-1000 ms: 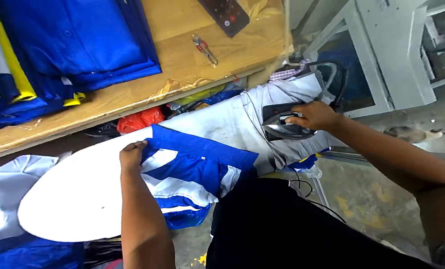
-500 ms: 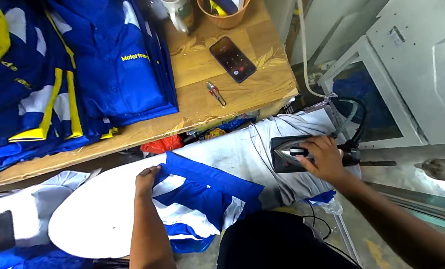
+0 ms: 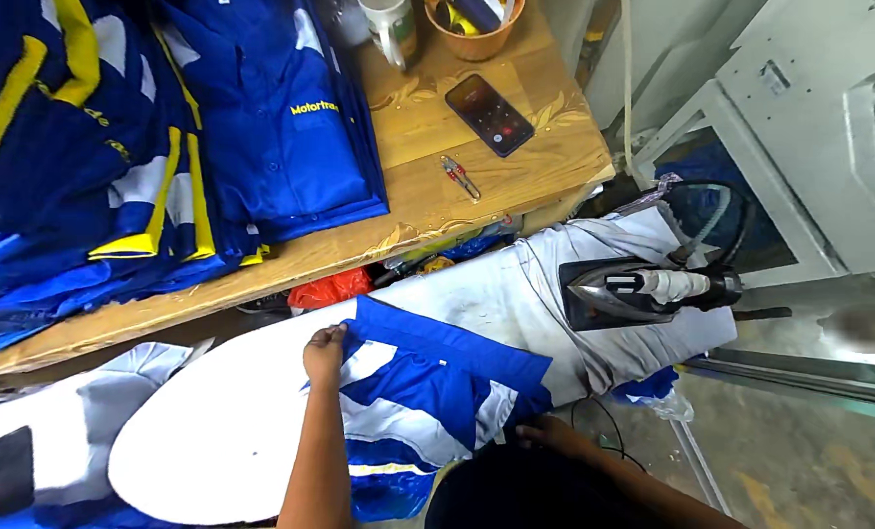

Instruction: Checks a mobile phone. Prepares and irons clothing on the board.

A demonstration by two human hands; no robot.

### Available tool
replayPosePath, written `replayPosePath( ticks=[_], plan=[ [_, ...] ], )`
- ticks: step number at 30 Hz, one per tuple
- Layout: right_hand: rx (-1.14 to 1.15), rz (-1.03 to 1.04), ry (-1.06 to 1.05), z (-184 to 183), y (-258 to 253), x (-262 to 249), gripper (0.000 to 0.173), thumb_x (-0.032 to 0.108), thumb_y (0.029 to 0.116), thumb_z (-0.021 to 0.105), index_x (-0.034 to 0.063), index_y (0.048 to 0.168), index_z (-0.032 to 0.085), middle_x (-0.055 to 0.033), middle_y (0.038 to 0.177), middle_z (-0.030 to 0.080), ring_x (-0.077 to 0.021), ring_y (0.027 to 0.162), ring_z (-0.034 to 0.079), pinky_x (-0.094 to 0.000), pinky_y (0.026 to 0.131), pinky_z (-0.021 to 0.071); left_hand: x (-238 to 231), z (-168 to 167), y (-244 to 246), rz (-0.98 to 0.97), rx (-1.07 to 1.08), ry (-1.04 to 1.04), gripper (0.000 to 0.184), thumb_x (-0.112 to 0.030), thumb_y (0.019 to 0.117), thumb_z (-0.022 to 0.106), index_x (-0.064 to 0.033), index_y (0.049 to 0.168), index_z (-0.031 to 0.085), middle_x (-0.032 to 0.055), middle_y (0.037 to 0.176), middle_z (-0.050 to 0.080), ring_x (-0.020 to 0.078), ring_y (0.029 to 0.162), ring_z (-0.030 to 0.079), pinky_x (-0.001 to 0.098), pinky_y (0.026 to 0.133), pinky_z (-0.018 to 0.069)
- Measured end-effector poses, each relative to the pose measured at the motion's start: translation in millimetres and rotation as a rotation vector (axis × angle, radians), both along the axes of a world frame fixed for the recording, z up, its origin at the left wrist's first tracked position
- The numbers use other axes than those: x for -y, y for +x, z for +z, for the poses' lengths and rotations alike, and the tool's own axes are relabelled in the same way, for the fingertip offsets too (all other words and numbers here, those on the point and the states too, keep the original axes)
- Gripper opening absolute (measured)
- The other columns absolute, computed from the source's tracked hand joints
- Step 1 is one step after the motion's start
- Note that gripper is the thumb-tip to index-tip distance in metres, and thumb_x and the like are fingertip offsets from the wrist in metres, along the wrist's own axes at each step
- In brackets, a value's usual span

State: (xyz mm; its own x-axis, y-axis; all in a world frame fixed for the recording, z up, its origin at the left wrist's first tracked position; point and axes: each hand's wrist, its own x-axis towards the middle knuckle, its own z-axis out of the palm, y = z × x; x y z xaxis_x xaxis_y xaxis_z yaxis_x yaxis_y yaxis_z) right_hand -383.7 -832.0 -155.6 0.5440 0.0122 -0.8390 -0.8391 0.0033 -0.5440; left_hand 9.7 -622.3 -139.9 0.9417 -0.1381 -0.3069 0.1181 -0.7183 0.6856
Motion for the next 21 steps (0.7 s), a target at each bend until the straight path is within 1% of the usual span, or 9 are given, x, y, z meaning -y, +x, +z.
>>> replayPosePath(
  ticks=[2, 4, 6, 10, 12, 14, 15, 19, 21],
  plan=[
    [-0.024, -0.281, 0.045, -6, 0, -24, 0.046, 0.037, 0.1078, 0.054, -0.0058, 0.121, 0.065, -0.016, 0.1, 0.073, -0.0222, 0.087, 0.07, -0.0415, 0.084, 0.0571, -3, -1, -5, -0.046, 0.021, 0.004, 0.029, -0.018, 0.1019, 0.064, 0.0085, 0.114, 0.068, 0.0236, 0.11, 0.07, 0.0302, 0.105, 0.066, 0.0508, 0.098, 0.048],
    [-0.028, -0.513, 0.084, -5, 1, -42, 0.041, 0.031, 0.1107, 0.048, -0.0063, 0.112, 0.066, -0.0108, 0.088, 0.072, -0.0157, 0.073, 0.068, -0.0353, 0.072, 0.0584, -6, 3, -10, -0.083, 0.014, -0.054, 0.028, -0.015, 0.1022, 0.062, 0.0094, 0.115, 0.066, 0.0229, 0.107, 0.07, 0.0266, 0.1, 0.066, 0.046, 0.095, 0.0504],
    [-0.03, -0.619, 0.086, 4, 4, -53, 0.038, 0.025, 0.1117, 0.044, -0.0051, 0.103, 0.067, -0.007, 0.083, 0.071, -0.0119, 0.068, 0.067, -0.0312, 0.067, 0.0578, -13, 13, -16, -0.097, 0.015, -0.18, 0.023, -0.011, 0.1017, 0.061, 0.0093, 0.111, 0.065, 0.0159, 0.099, 0.069, 0.0145, 0.089, 0.064, 0.0342, 0.086, 0.0521],
    [-0.062, -0.574, -0.062, 53, 21, -45, 0.03, 0.019, 0.1091, 0.05, -0.0075, 0.108, 0.065, -0.0081, 0.084, 0.067, -0.0121, 0.067, 0.062, -0.0309, 0.064, 0.0547, -36, 60, -13, -0.171, 0.116, -0.334, 0.021, -0.009, 0.1011, 0.059, 0.0097, 0.11, 0.063, 0.0074, 0.094, 0.066, 0.0019, 0.083, 0.059, 0.023, 0.08, 0.0506],
    [0.093, -0.599, -0.201, 90, 38, -27, 0.029, 0.016, 0.1075, 0.05, -0.0092, 0.106, 0.065, -0.0078, 0.082, 0.065, -0.0109, 0.067, 0.059, -0.031, 0.067, 0.0541, -45, 99, 1, -0.168, 0.134, -0.45, 0.017, -0.008, 0.1003, 0.059, 0.006, 0.111, 0.06, 0.0011, 0.094, 0.064, -0.0001, 0.084, 0.06, 0.0222, 0.081, 0.0529],
    [0.29, -0.694, -0.339, 130, 65, -6, 0.029, 0.014, 0.1079, 0.045, -0.0063, 0.1, 0.064, -0.002, 0.076, 0.064, -0.0068, 0.064, 0.06, -0.0264, 0.064, 0.0546, -51, 142, 22, -0.156, 0.102, -0.559, 0.005, -0.006, 0.1008, 0.057, -0.0064, 0.106, 0.059, -0.0082, 0.086, 0.063, -0.0013, 0.077, 0.062, 0.0222, 0.074, 0.0554],
    [0.408, -0.756, -0.401, 148, 80, 4, 0.028, 0.013, 0.1075, 0.044, -0.0049, 0.097, 0.063, 0.0002, 0.074, 0.063, -0.0057, 0.063, 0.06, -0.0253, 0.065, 0.0548, -53, 164, 34, -0.179, 0.084, -0.593, 0.007, -0.007, 0.1021, 0.055, -0.0121, 0.105, 0.058, -0.0114, 0.085, 0.064, -0.0017, 0.074, 0.062, 0.022, 0.071, 0.0558],
    [0.995, -0.839, -0.719, 212, 123, 9, 0.028, 0.015, 0.1045, 0.046, 0.0126, 0.083, 0.064, 0.0112, 0.076, 0.068, -0.0001, 0.069, 0.065, -0.0251, 0.071, 0.0583, -75, 231, 88, -0.34, 0.216, -0.773, 0.021, -0.014, 0.102, 0.055, -0.035, 0.106, 0.056, -0.0243, 0.09, 0.065, -0.0068, 0.08, 0.062, 0.0166, 0.074, 0.0543],
    [1.274, -0.666, -1.014, 230, 134, -25, 0.028, 0.022, 0.1068, 0.053, 0.0121, 0.083, 0.064, 0.0079, 0.08, 0.067, 0.0016, 0.078, 0.065, -0.0211, 0.074, 0.0577, -120, 229, 123, -0.307, 0.309, -0.926, 0.014, -0.019, 0.1043, 0.056, -0.0288, 0.114, 0.059, -0.018, 0.097, 0.065, -0.0032, 0.086, 0.062, 0.0181, 0.083, 0.0534]
  ],
)
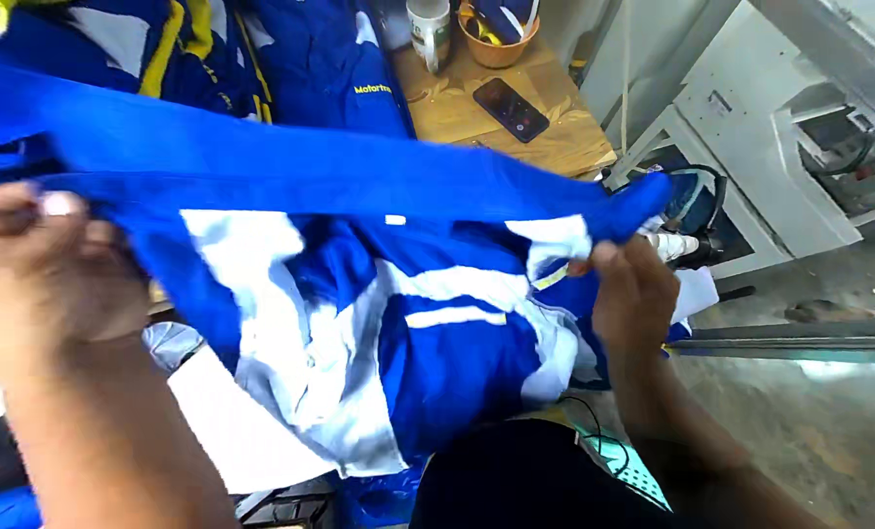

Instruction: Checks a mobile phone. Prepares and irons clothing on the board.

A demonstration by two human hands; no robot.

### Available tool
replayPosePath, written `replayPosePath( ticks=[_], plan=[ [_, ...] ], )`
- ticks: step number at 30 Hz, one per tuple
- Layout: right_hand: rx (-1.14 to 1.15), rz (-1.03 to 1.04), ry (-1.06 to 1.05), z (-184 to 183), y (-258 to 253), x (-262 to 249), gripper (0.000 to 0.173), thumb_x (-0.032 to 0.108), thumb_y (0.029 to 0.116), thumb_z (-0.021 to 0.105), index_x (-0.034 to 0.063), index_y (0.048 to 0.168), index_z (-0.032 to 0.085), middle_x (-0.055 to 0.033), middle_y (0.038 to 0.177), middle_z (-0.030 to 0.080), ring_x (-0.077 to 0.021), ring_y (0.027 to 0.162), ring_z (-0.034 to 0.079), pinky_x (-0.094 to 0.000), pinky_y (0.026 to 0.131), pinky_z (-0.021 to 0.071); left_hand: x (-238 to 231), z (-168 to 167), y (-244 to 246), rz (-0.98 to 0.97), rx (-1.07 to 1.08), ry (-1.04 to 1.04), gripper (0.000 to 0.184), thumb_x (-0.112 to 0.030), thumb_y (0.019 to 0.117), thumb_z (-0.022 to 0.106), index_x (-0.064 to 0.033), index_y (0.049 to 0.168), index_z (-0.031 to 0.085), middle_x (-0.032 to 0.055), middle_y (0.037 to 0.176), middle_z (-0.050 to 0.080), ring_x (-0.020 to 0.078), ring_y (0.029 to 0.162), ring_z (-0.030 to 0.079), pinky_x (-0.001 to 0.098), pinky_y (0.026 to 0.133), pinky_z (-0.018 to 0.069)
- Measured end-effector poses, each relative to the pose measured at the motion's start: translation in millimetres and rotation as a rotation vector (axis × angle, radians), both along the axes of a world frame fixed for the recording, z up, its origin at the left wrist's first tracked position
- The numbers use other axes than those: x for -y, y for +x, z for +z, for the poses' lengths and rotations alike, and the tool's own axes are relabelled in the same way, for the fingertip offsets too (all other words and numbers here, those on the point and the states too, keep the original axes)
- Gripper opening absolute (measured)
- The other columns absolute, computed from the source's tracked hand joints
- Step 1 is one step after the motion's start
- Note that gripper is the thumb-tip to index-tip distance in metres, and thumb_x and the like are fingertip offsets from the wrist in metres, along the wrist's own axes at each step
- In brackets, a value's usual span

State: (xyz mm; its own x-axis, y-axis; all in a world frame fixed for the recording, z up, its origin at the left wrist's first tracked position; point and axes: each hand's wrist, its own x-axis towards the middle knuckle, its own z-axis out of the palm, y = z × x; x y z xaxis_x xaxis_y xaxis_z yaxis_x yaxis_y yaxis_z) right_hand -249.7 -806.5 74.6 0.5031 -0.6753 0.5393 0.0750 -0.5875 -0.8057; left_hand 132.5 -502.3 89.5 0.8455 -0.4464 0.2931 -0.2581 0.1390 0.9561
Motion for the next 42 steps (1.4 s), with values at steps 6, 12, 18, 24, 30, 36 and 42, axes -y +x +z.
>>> replayPosePath(
  ticks=[6, 12, 18, 24, 30, 36, 42],
  plan=[
    [-0.829, 1.138, -0.146, -26, 7, -102, 0.031, 0.022, 0.1045, 0.06, 0.0014, 0.124, 0.071, -0.0211, 0.115, 0.071, -0.0374, 0.111, 0.068, -0.0559, 0.098, 0.0521, -63, -86, -104, 0.622, -0.537, -0.227, 0.033, -0.025, 0.1131, 0.021, -0.0156, 0.098, 0.05, -0.0092, 0.07, 0.056, 0.0026, 0.063, 0.058, 0.0212, 0.065, 0.0534],
    [-1.157, 1.053, 0.099, -45, -13, -53, 0.039, 0.026, 0.1059, 0.058, -0.0007, 0.133, 0.065, -0.0238, 0.125, 0.069, -0.0398, 0.116, 0.067, -0.0593, 0.103, 0.0498, -59, -186, -228, 0.593, -0.985, -0.119, 0.046, -0.033, 0.1126, 0.011, -0.0166, 0.101, 0.053, -0.0098, 0.078, 0.068, 0.0051, 0.075, 0.068, 0.0267, 0.074, 0.0591],
    [-1.519, 0.384, 0.07, -106, 13, 1, 0.047, 0.032, 0.1074, 0.056, -0.0049, 0.137, 0.059, -0.0326, 0.135, 0.06, -0.0523, 0.127, 0.057, -0.0719, 0.101, 0.0433, -32, -188, -227, 0.394, -0.603, 0.322, 0.044, -0.024, 0.1104, 0.032, 0.0094, 0.136, 0.043, 0.0109, 0.113, 0.061, 0.0115, 0.091, 0.065, 0.0318, 0.084, 0.0555],
    [-1.715, 0.257, 0.14, -152, -8, 9, 0.071, 0.035, 0.0955, 0.075, -0.007, 0.146, 0.048, -0.039, 0.14, 0.052, -0.0592, 0.13, 0.05, -0.0774, 0.099, 0.0389, -18, -177, -195, 0.291, -0.646, 0.552, 0.055, -0.032, 0.106, 0.053, 0.0047, 0.145, 0.041, 0.0213, 0.127, 0.061, 0.0218, 0.102, 0.066, 0.0391, 0.088, 0.0554],
    [-1.277, 0.149, -0.027, -188, -54, -4, 0.029, 0.015, 0.1037, 0.061, -0.009, 0.119, 0.067, -0.0344, 0.126, 0.062, -0.0542, 0.122, 0.058, -0.0723, 0.099, 0.0416, -1, -196, -186, 0.227, -0.618, 0.754, 0.058, -0.022, 0.0975, 0.069, 0.0036, 0.143, 0.044, 0.0204, 0.116, 0.064, 0.0213, 0.089, 0.064, 0.0391, 0.078, 0.0542],
    [-1.09, 0.377, -0.131, -172, -89, -44, 0.025, 0.009, 0.1, 0.058, -0.0063, 0.115, 0.071, -0.0318, 0.111, 0.068, -0.0507, 0.108, 0.066, -0.0658, 0.091, 0.0522, -7, -227, -178, 0.355, -0.471, 0.767, 0.065, -0.024, 0.0939, 0.074, 0.0086, 0.141, 0.042, 0.0271, 0.12, 0.064, 0.0305, 0.105, 0.066, 0.0458, 0.094, 0.0537],
    [-1.419, 0.82, 0.294, -146, -74, -33, 0.033, 0.014, 0.1079, 0.053, -0.0083, 0.128, 0.065, -0.0301, 0.124, 0.067, -0.0448, 0.119, 0.064, -0.0607, 0.107, 0.0446, -6, -218, -184, 0.343, -0.549, 0.657, 0.057, -0.015, 0.0957, 0.071, 0.0048, 0.14, 0.041, 0.0157, 0.105, 0.064, 0.0147, 0.084, 0.061, 0.0337, 0.078, 0.0529]
  ],
)
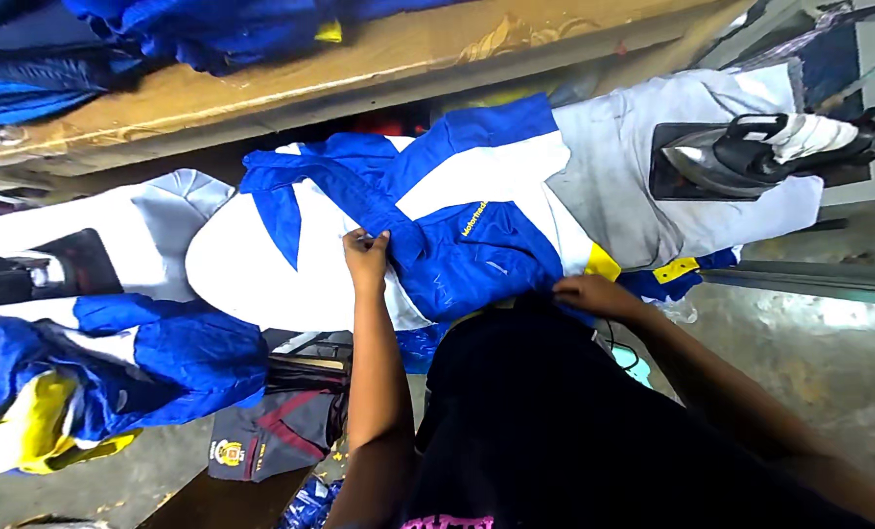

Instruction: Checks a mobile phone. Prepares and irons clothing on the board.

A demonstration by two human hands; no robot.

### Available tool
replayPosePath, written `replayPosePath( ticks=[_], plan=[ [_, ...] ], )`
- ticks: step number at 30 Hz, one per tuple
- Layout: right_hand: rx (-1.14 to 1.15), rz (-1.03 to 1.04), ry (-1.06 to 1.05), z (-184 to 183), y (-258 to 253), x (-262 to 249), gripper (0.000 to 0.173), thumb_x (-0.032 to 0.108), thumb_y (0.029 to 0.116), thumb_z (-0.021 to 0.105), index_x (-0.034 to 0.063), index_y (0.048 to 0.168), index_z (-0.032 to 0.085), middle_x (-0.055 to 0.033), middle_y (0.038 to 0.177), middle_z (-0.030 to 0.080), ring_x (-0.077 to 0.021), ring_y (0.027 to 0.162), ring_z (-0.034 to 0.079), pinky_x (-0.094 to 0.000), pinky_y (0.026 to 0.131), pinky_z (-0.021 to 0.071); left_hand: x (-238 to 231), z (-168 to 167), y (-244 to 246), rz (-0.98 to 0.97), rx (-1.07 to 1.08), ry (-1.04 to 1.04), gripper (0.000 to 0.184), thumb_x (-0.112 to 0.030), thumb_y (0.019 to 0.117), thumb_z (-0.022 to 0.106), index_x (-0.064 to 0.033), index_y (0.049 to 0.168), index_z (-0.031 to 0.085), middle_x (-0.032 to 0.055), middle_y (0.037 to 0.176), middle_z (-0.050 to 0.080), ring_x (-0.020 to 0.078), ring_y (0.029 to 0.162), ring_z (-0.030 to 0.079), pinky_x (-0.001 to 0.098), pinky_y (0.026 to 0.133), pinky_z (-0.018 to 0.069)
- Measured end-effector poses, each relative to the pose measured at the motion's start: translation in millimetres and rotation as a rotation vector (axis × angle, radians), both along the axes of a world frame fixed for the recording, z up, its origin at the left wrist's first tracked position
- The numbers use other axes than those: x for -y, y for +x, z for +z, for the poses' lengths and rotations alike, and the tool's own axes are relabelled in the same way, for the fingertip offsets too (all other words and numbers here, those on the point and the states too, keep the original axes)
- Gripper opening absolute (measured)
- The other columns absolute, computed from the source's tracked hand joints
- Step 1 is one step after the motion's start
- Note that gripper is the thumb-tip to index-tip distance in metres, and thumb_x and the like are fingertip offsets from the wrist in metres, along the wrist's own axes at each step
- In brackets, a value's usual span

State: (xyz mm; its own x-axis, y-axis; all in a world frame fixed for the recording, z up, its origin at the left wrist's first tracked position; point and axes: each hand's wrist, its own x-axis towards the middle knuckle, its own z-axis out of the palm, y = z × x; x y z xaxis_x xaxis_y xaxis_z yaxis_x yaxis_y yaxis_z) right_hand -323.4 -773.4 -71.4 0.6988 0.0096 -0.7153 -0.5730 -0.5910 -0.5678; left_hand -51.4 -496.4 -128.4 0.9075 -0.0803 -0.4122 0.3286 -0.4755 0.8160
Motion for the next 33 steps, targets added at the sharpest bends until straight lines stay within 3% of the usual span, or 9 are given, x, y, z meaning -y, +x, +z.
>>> replayPosePath(
  ticks=[5, 8, 11, 14, 19, 22, 26, 29, 33],
  plan=[
    [0.411, -0.7, -0.234, -11, 69, 62, 0.044, 0.022, 0.1071, 0.054, -0.0096, 0.137, 0.055, -0.0308, 0.131, 0.062, -0.0401, 0.122, 0.062, -0.0523, 0.108, 0.0474, -6, 17, -2, 0.216, -0.257, -0.566, 0.02, -0.011, 0.1034, 0.047, -0.0106, 0.122, 0.054, 0.003, 0.102, 0.068, 0.0117, 0.089, 0.068, 0.0325, 0.08, 0.0588],
    [0.412, -0.949, -0.035, -31, 125, 92, 0.061, 0.031, 0.1083, 0.051, -0.0073, 0.152, 0.036, -0.0307, 0.147, 0.05, -0.0379, 0.133, 0.053, -0.0496, 0.11, 0.0448, -8, 30, -11, 0.221, -0.349, -0.69, 0.016, -0.012, 0.1014, 0.041, -0.0168, 0.103, 0.056, -0.002, 0.087, 0.07, 0.0076, 0.078, 0.07, 0.0269, 0.07, 0.0597],
    [0.303, -1.106, 0.162, -49, 162, 102, 0.058, 0.041, 0.107, 0.053, 0.0003, 0.147, 0.046, -0.021, 0.138, 0.057, -0.0291, 0.116, 0.06, -0.0457, 0.093, 0.0518, -15, 31, -19, 0.177, -0.36, -0.71, 0.017, -0.006, 0.0981, 0.043, -0.016, 0.107, 0.054, -0.0012, 0.09, 0.069, 0.0085, 0.079, 0.068, 0.027, 0.07, 0.0587],
    [0.15, -1.077, 0.296, -44, 172, 96, 0.047, 0.041, 0.1047, 0.057, 0.0087, 0.139, 0.055, -0.0094, 0.115, 0.067, -0.0183, 0.095, 0.067, -0.0351, 0.08, 0.0569, -28, 23, -27, 0.159, -0.37, -0.693, 0.019, -0.006, 0.0985, 0.045, -0.0153, 0.113, 0.054, 0.0005, 0.096, 0.068, 0.01, 0.083, 0.069, 0.0295, 0.073, 0.0593],
    [0.197, -0.91, 0.251, -24, 151, 85, 0.045, 0.029, 0.1047, 0.06, 0.0034, 0.141, 0.053, -0.0157, 0.124, 0.064, -0.0216, 0.104, 0.066, -0.0396, 0.089, 0.0569, -34, 17, -44, 0.198, -0.408, -0.667, 0.023, -0.012, 0.1078, 0.041, -0.0099, 0.127, 0.053, 0.0051, 0.109, 0.066, 0.014, 0.096, 0.066, 0.0346, 0.086, 0.0566],
    [0.373, -0.923, 0.155, 8, 132, 88, 0.042, 0.029, 0.1042, 0.06, 0.0019, 0.135, 0.056, -0.0107, 0.119, 0.066, -0.0141, 0.1, 0.066, -0.0347, 0.088, 0.0567, -30, 21, -47, 0.148, -0.427, -0.678, 0.026, -0.023, 0.1112, 0.041, -0.0091, 0.131, 0.052, 0.0038, 0.108, 0.067, 0.0114, 0.094, 0.067, 0.031, 0.085, 0.0573],
    [0.504, -0.948, 0.133, 41, 114, 89, 0.026, 0.027, 0.1019, 0.064, 0.0062, 0.117, 0.063, 0.0018, 0.099, 0.069, -0.0038, 0.087, 0.067, -0.0272, 0.083, 0.0582, -23, 28, -43, 0.133, -0.375, -0.737, 0.017, -0.015, 0.0976, 0.049, -0.0146, 0.114, 0.056, -0.0008, 0.095, 0.069, 0.0089, 0.084, 0.068, 0.0305, 0.075, 0.0588],
    [0.557, -0.884, 0.115, 69, 103, 77, 0.012, 0.022, 0.102, 0.063, 0.0101, 0.102, 0.065, 0.0083, 0.085, 0.068, 0.0007, 0.078, 0.066, -0.0233, 0.078, 0.0584, -37, 57, -36, 0.176, -0.154, -0.938, 0.01, -0.019, 0.0813, 0.061, -0.0216, 0.088, 0.067, -0.0047, 0.082, 0.074, 0.0058, 0.074, 0.071, 0.0281, 0.066, 0.0608],
    [0.795, -0.842, 0.19, 112, 100, 62, 0.007, 0.018, 0.1031, 0.058, 0.0177, 0.1, 0.064, 0.0148, 0.088, 0.07, 0.0033, 0.084, 0.067, -0.0226, 0.084, 0.0585, -78, 109, -16, -0.154, 0.312, -1.214, 0.016, -0.021, 0.0894, 0.064, -0.0223, 0.092, 0.08, -0.008, 0.092, 0.078, 0.0001, 0.087, 0.072, 0.0209, 0.08, 0.0587]
  ],
)
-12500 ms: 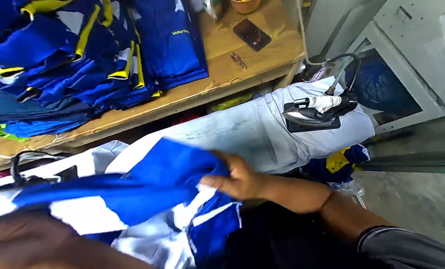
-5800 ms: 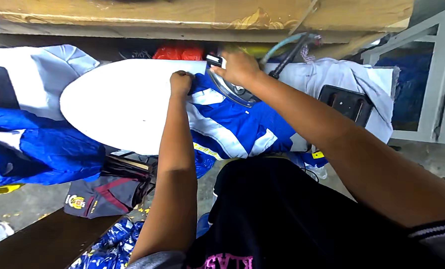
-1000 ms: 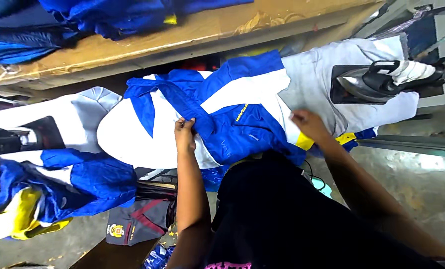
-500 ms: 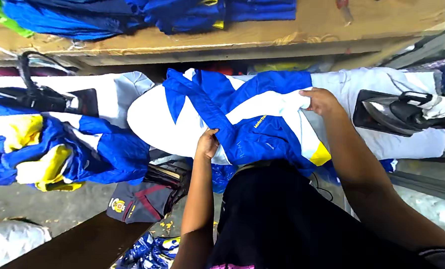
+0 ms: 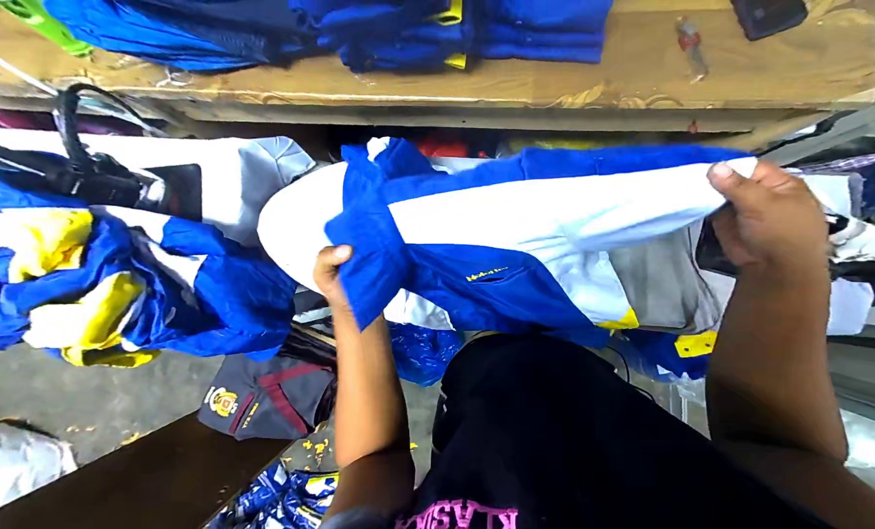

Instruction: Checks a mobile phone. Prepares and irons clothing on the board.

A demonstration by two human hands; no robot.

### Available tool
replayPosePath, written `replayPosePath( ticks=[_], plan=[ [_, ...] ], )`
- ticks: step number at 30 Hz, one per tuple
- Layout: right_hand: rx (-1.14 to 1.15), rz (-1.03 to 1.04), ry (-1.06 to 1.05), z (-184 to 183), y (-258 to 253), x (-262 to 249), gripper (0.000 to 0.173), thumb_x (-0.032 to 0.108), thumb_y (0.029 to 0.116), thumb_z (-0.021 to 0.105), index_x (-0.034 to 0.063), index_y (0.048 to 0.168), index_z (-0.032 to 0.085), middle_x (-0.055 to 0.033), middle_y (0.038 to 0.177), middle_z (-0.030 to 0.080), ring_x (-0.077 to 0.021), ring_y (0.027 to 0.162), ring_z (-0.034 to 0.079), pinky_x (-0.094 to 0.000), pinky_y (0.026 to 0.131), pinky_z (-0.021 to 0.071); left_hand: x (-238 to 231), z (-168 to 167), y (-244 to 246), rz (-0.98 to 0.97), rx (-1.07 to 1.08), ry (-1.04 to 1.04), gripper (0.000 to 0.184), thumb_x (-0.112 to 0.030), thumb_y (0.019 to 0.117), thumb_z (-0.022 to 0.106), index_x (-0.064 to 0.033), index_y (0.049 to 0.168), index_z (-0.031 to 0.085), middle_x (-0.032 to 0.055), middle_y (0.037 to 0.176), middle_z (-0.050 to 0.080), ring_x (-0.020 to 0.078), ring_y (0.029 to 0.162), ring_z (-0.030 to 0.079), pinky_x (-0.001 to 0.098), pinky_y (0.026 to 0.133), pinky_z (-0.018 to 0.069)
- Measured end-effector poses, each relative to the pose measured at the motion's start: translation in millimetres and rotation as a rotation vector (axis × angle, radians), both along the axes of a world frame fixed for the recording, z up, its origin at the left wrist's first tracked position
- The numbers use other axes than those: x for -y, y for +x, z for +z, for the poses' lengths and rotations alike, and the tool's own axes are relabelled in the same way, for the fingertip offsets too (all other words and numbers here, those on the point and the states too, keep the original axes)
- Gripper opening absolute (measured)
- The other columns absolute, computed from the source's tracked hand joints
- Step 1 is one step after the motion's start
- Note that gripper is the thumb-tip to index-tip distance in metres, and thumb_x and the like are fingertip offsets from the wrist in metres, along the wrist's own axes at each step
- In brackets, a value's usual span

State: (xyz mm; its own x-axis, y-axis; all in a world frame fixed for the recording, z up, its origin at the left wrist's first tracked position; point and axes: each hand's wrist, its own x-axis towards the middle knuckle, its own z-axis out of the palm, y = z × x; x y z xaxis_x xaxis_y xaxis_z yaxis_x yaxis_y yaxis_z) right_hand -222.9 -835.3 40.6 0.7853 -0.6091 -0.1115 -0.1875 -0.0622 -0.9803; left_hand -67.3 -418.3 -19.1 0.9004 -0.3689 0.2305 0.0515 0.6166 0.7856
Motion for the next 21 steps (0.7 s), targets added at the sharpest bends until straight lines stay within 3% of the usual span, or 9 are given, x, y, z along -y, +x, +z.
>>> replayPosePath(
  ticks=[4, 7, 8, 10, 11, 14, 16, 20, 21],
  plan=[
    [-0.051, -0.049, -0.212, 18, 43, -5, 0.028, 0.033, 0.108, 0.05, 0.0104, 0.114, 0.064, 0.0052, 0.101, 0.069, -0.0027, 0.095, 0.067, -0.0283, 0.09, 0.0572, 17, 54, 16, 0.007, 0.134, -0.013, 0.018, -0.019, 0.0928, 0.06, -0.0203, 0.096, 0.078, -0.0077, 0.095, 0.077, 0.0004, 0.092, 0.071, 0.0219, 0.086, 0.058],
    [-0.369, 0.164, -0.587, 20, 64, -18, 0.059, 0.042, 0.1105, 0.039, -0.0077, 0.138, 0.056, -0.0337, 0.138, 0.056, -0.0467, 0.132, 0.053, -0.0678, 0.11, 0.0367, 37, 81, 20, 0.038, 0.141, -0.081, 0.014, -0.02, 0.0923, 0.063, -0.0159, 0.098, 0.075, -0.0031, 0.095, 0.077, 0.0054, 0.092, 0.072, 0.0268, 0.086, 0.0594],
    [-0.355, 0.249, -0.617, 18, 63, -32, 0.057, 0.04, 0.1104, 0.041, -0.009, 0.135, 0.057, -0.0351, 0.134, 0.057, -0.0487, 0.128, 0.056, -0.0678, 0.107, 0.0403, 34, 88, 18, 0.056, 0.171, -0.091, 0.014, -0.02, 0.0927, 0.064, -0.0154, 0.101, 0.075, -0.0027, 0.098, 0.076, 0.0061, 0.095, 0.072, 0.0277, 0.088, 0.059],
    [-0.276, 0.498, -0.469, -2, 49, -75, 0.041, 0.031, 0.1064, 0.056, -0.0068, 0.121, 0.065, -0.0259, 0.111, 0.068, -0.0355, 0.102, 0.068, -0.0541, 0.092, 0.055, 19, 97, 4, 0.147, 0.224, -0.08, 0.017, -0.023, 0.0939, 0.066, -0.0153, 0.108, 0.073, -0.0026, 0.105, 0.075, 0.0081, 0.102, 0.07, 0.0306, 0.094, 0.0575],
    [-0.301, 0.678, -0.357, -20, 42, -101, 0.041, 0.031, 0.1016, 0.066, -0.0054, 0.121, 0.066, -0.0234, 0.11, 0.07, -0.0334, 0.1, 0.069, -0.0526, 0.091, 0.0566, 10, 100, -9, 0.234, 0.252, -0.053, 0.018, -0.023, 0.0954, 0.064, -0.016, 0.111, 0.071, -0.0028, 0.108, 0.073, 0.0092, 0.105, 0.068, 0.0316, 0.097, 0.0561],
    [-0.549, 1.131, -0.328, -77, 45, -184, 0.099, 0.054, 0.0816, 0.083, 0.0059, 0.157, 0.04, -0.0256, 0.151, 0.049, -0.0438, 0.137, 0.049, -0.067, 0.11, 0.0394, 0, 112, -70, 0.635, 0.281, 0.008, 0.016, -0.022, 0.0958, 0.061, -0.0141, 0.109, 0.067, -0.0023, 0.105, 0.073, 0.0095, 0.105, 0.068, 0.0311, 0.096, 0.0557],
    [-0.464, 1.347, -0.463, -108, 42, -230, 0.111, 0.046, 0.077, 0.088, 0.0116, 0.163, 0.028, -0.0246, 0.16, 0.039, -0.0452, 0.143, 0.042, -0.0689, 0.111, 0.0374, -11, 114, -118, 0.849, 0.284, 0.008, 0.02, -0.025, 0.097, 0.061, -0.0091, 0.108, 0.065, 0.0002, 0.098, 0.072, 0.0104, 0.099, 0.069, 0.0312, 0.092, 0.0565],
    [-0.004, 1.72, -0.33, -101, 22, -318, 0.061, 0.017, 0.0898, 0.077, 0.0105, 0.147, 0.056, -0.021, 0.143, 0.059, -0.0396, 0.131, 0.057, -0.0619, 0.108, 0.0449, -32, 147, -209, 1.244, 0.29, 0.199, 0.041, -0.031, 0.1082, 0.037, 0.0016, 0.097, 0.059, 0.0062, 0.082, 0.067, 0.0126, 0.082, 0.067, 0.0289, 0.076, 0.0572],
    [0.015, 1.822, -0.295, -87, 12, -335, 0.051, 0.014, 0.0934, 0.073, 0.0088, 0.142, 0.06, -0.0204, 0.138, 0.063, -0.0388, 0.127, 0.06, -0.0613, 0.106, 0.0467, -28, 163, -228, 1.333, 0.26, 0.268, 0.046, -0.028, 0.1096, 0.032, 0.0083, 0.097, 0.057, 0.0118, 0.084, 0.068, 0.0155, 0.087, 0.069, 0.029, 0.08, 0.0585]
  ],
)
